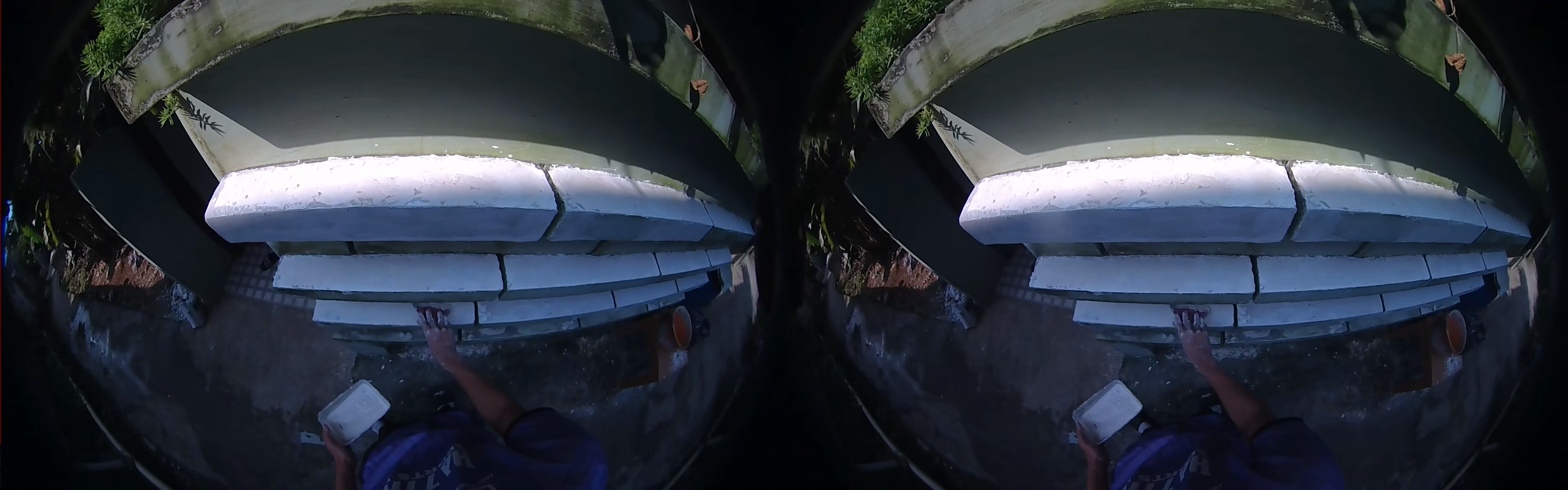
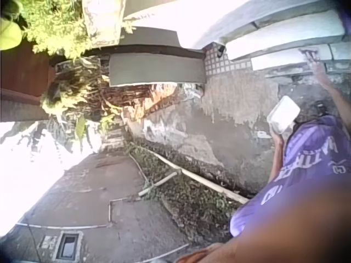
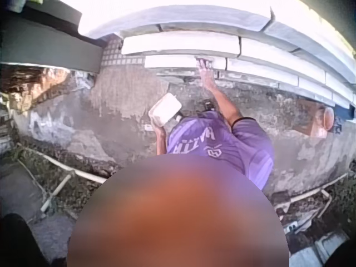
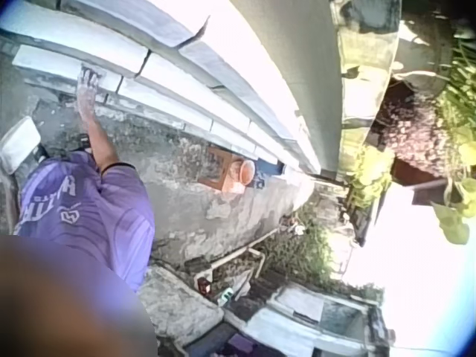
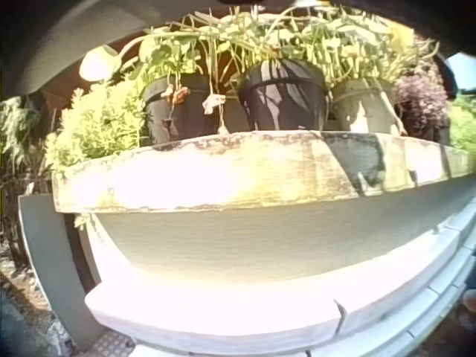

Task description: Applying a white joint filler or putty to the cracks between concrete blocks using a hand scraper.

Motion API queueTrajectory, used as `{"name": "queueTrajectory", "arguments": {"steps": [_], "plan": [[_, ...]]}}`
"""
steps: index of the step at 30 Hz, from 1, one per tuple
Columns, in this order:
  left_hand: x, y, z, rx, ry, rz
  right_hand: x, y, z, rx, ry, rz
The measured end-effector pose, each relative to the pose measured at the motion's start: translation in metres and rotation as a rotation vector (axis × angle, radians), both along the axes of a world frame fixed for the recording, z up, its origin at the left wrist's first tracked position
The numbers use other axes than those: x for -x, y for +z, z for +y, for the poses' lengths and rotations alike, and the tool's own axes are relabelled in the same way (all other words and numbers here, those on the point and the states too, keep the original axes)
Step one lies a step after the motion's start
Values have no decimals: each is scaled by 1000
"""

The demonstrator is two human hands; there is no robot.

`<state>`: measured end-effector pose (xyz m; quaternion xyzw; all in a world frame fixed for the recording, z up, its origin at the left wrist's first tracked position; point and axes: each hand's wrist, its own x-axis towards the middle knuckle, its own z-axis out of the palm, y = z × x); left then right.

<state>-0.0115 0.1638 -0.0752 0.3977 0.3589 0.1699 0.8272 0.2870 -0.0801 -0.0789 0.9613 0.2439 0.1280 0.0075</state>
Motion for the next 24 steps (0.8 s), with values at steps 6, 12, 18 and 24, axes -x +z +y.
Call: {"name": "queueTrajectory", "arguments": {"steps": [6,12,18,24], "plan": [[-7,6,-3,-52,-23,6,37,-19,13,2,18,15],[-23,12,-21,-68,-54,43,93,15,-8,-322,177,-1],[-49,15,-62,-109,-158,44,77,65,-73,-664,-237,488],[-72,25,-118,-161,-225,32,52,109,-140,-1065,-358,317]]}}
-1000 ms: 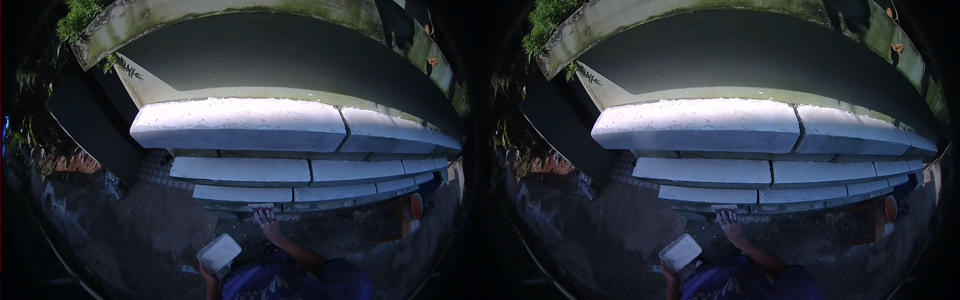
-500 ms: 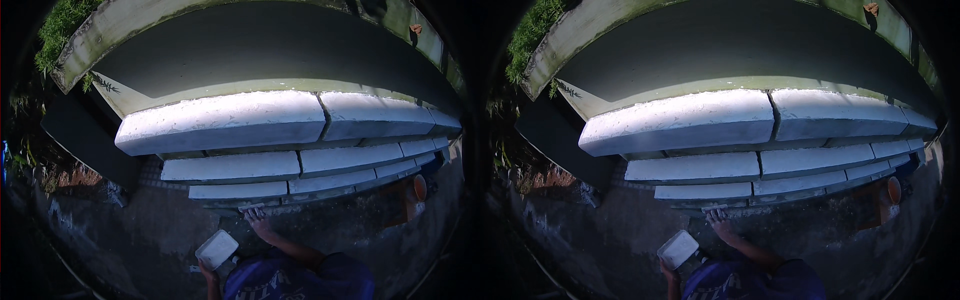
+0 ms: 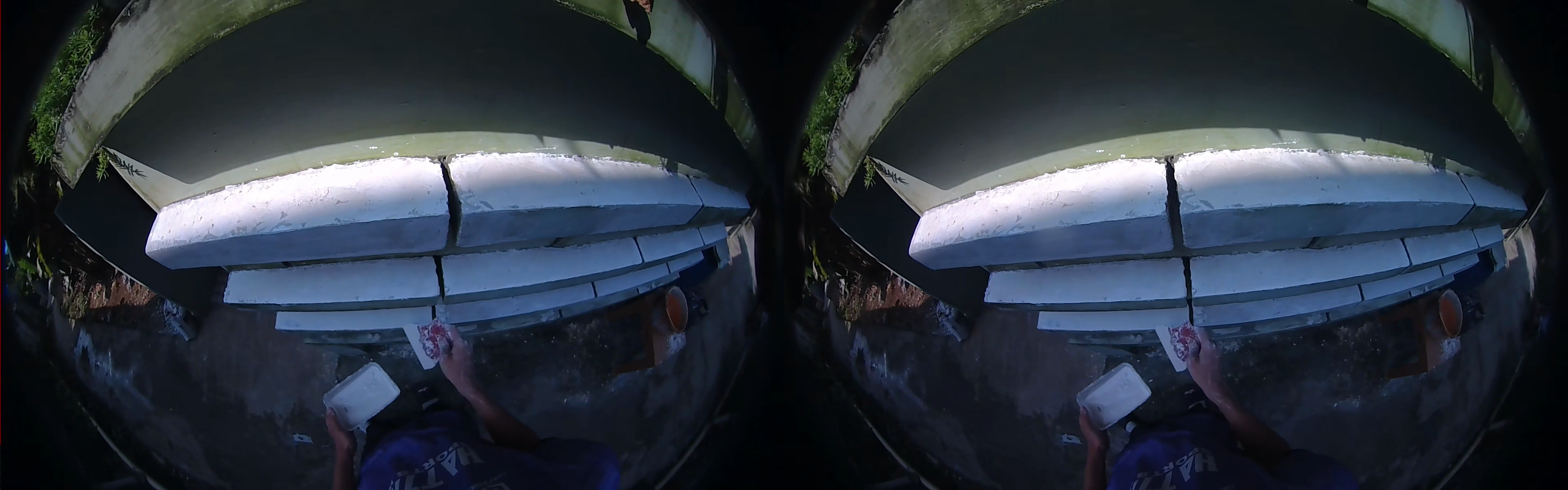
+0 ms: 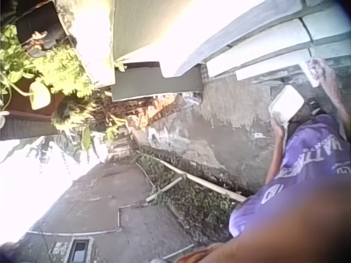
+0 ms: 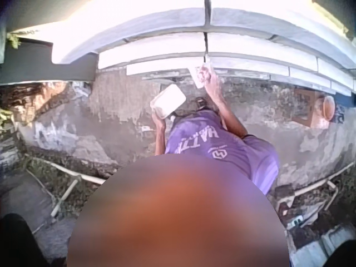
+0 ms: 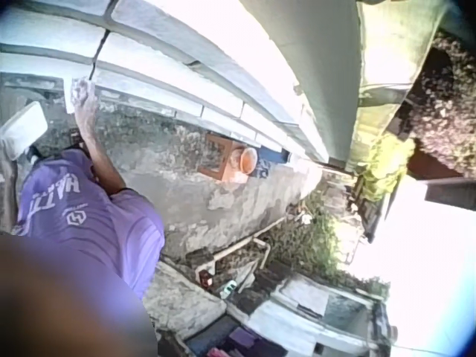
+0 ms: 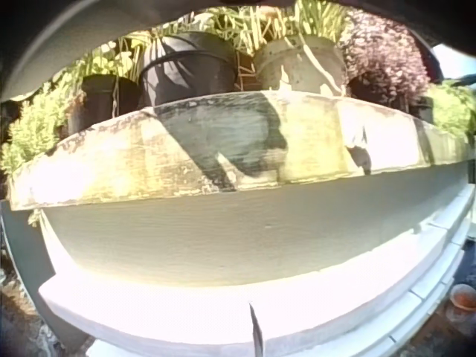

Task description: Applying a white joint filler or putty to the cracks between concrete blocks using a hand scraper.

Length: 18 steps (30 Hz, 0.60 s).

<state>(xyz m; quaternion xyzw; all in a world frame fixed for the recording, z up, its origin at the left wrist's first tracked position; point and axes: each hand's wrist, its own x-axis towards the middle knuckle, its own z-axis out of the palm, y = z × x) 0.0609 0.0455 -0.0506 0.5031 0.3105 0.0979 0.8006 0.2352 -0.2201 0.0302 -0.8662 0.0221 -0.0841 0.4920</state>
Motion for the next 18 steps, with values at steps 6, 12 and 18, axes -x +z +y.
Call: {"name": "queueTrajectory", "arguments": {"steps": [6,12,18], "plan": [[-23,7,-51,29,-14,-78,-16,38,-23,-208,206,-82],[-15,-12,-59,-203,19,62,1,54,0,-139,525,-38],[-13,26,-73,-335,75,116,26,64,23,-35,734,-105]]}}
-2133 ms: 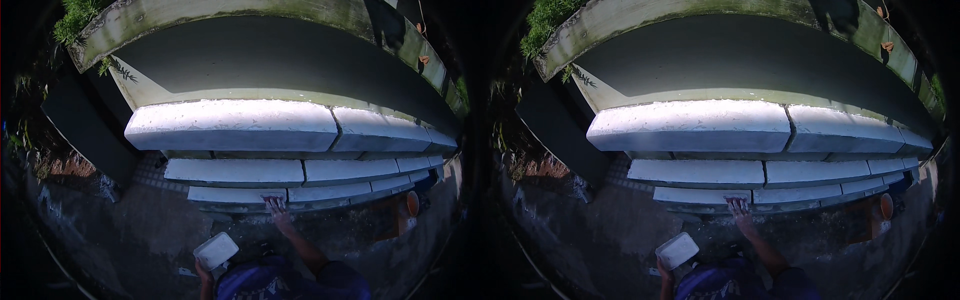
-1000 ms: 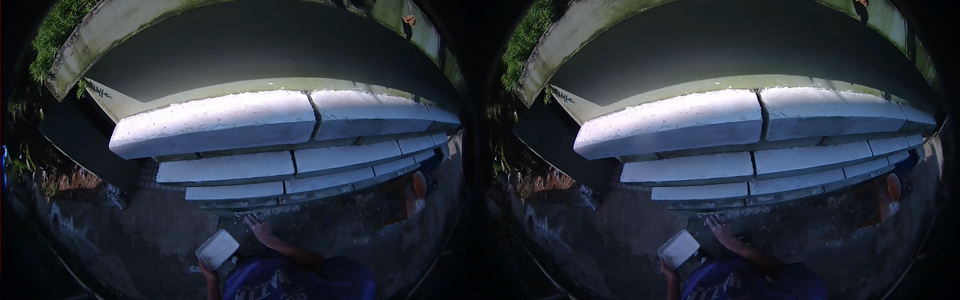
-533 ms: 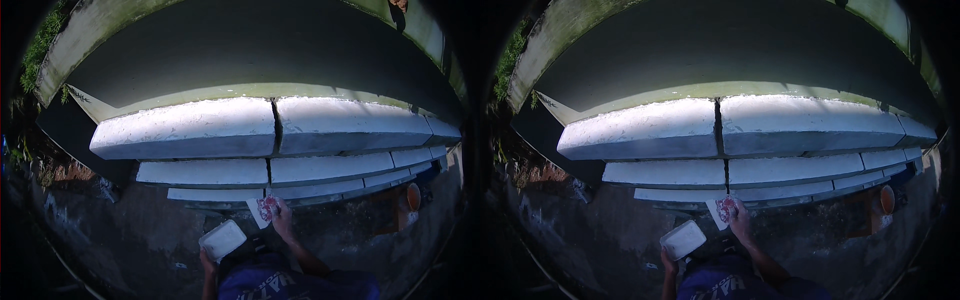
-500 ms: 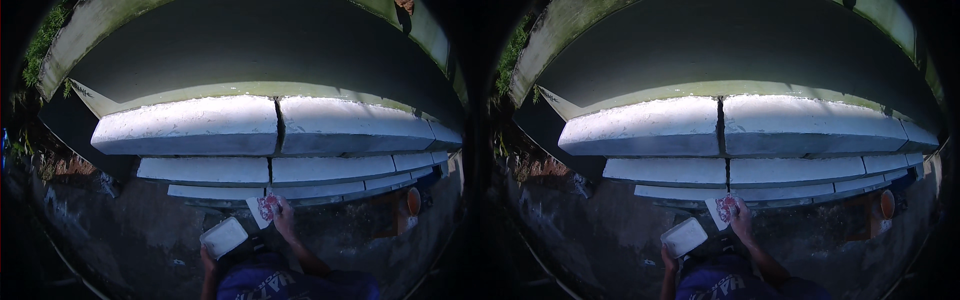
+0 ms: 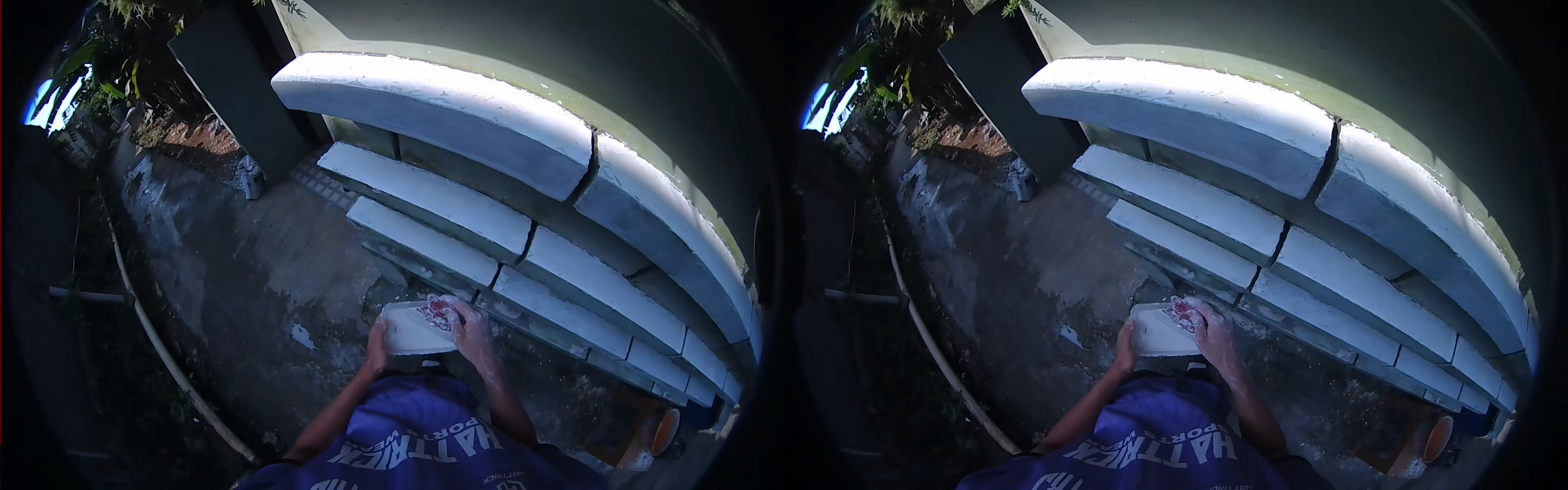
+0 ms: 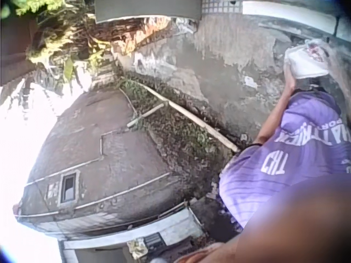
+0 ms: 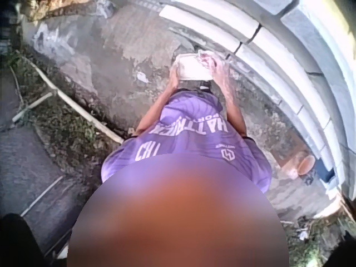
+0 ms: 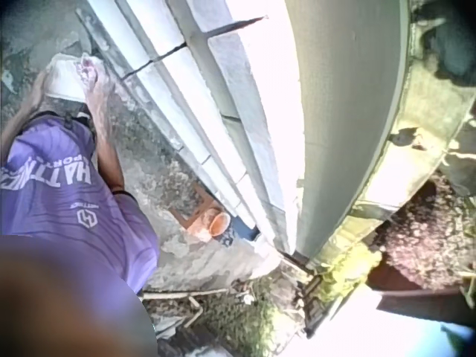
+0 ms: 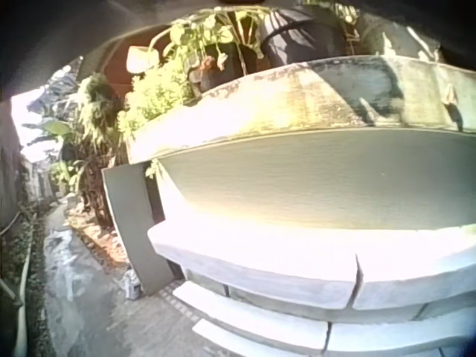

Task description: Applying a white joint filler or putty to the cracks between concrete blocks using a hand scraper.

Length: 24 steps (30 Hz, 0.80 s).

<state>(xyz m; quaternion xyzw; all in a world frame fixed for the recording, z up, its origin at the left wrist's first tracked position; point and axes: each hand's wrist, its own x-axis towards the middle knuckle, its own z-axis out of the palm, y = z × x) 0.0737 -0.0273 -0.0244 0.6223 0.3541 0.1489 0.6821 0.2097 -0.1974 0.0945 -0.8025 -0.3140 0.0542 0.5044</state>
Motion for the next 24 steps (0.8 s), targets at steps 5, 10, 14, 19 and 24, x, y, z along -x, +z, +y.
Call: {"name": "queueTrajectory", "arguments": {"steps": [5,10,14,19,24], "plan": [[28,-6,-3,33,-38,-46,27,-1,7,42,-1,-61],[57,-25,-5,79,71,-100,61,8,7,62,-42,-71],[65,-2,-13,84,-72,-126,84,1,-3,99,-91,-123],[86,-1,-12,138,-116,-163,111,12,-21,154,-182,-111],[87,-9,-29,233,-270,-196,143,9,-46,174,-306,-136]]}}
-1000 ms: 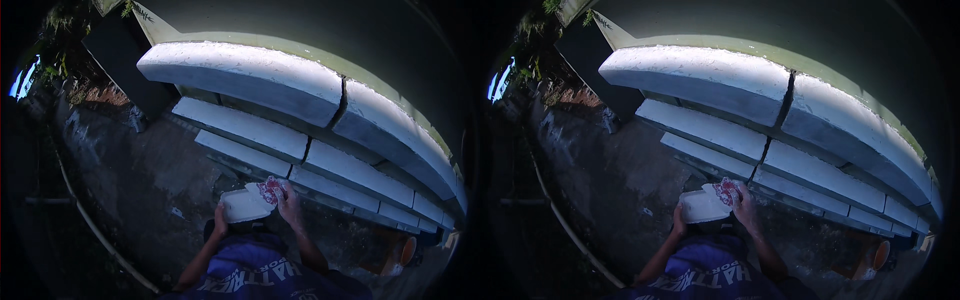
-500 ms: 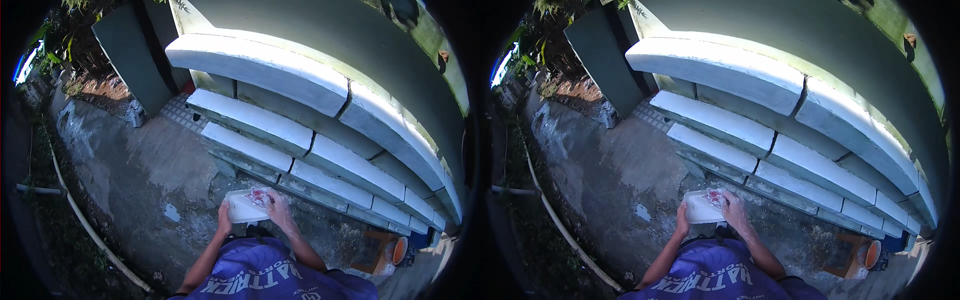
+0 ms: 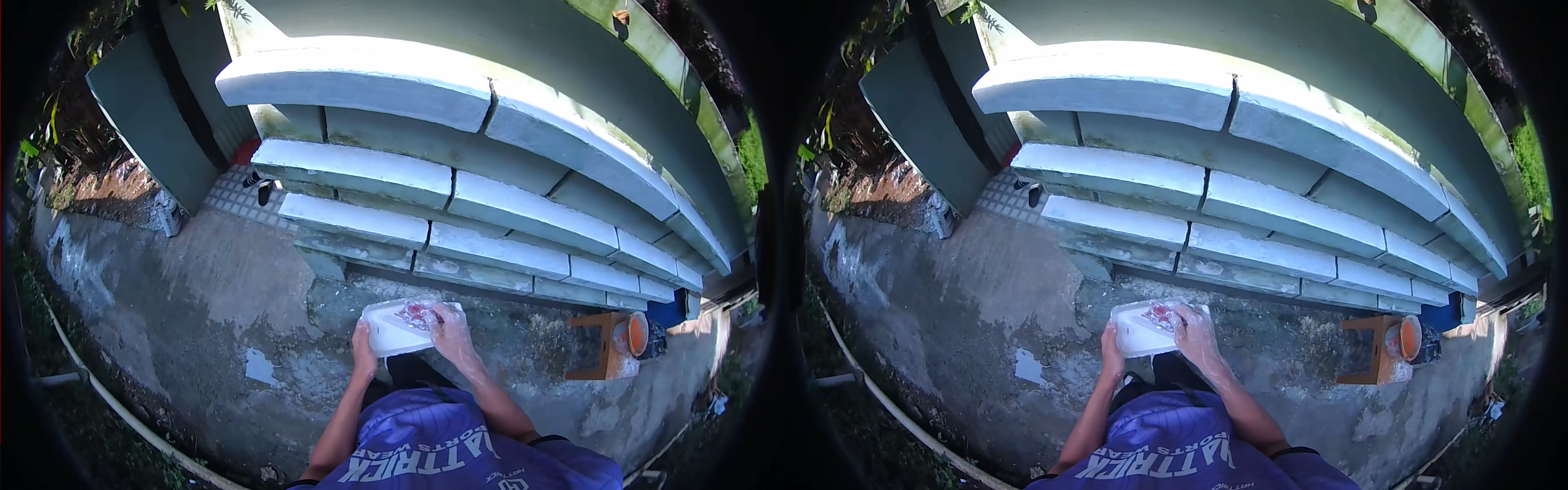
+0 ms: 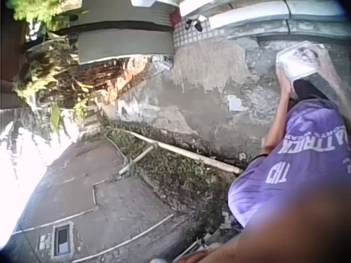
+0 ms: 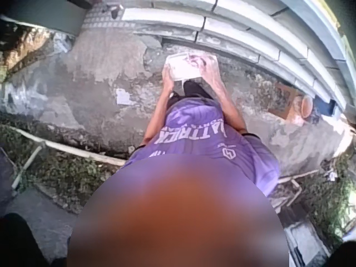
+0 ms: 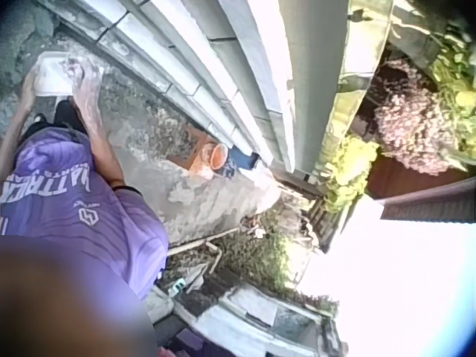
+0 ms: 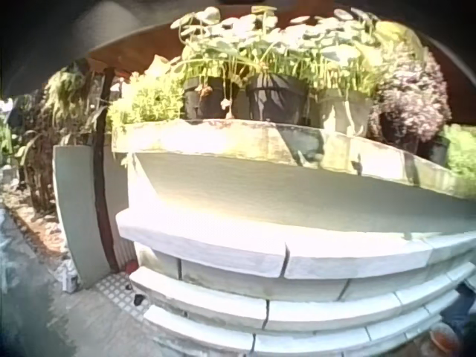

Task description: Applying a white joint filler or putty to the cracks between concrete blocks using a hand scraper.

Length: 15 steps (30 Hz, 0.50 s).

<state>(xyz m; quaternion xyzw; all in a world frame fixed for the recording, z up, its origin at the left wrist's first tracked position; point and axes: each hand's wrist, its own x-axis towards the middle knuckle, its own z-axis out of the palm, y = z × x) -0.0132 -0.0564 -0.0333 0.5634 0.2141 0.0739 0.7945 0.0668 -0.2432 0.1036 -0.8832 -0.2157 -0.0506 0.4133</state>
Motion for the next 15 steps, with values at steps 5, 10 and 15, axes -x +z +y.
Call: {"name": "queueTrajectory", "arguments": {"steps": [5,10,15], "plan": [[6,-11,-28,102,-78,-17,23,-2,-15,46,-70,-26],[15,-15,-34,156,-13,-12,20,-16,-14,-29,5,-47],[26,-6,-31,59,185,52,-7,-12,-5,-20,72,32]]}}
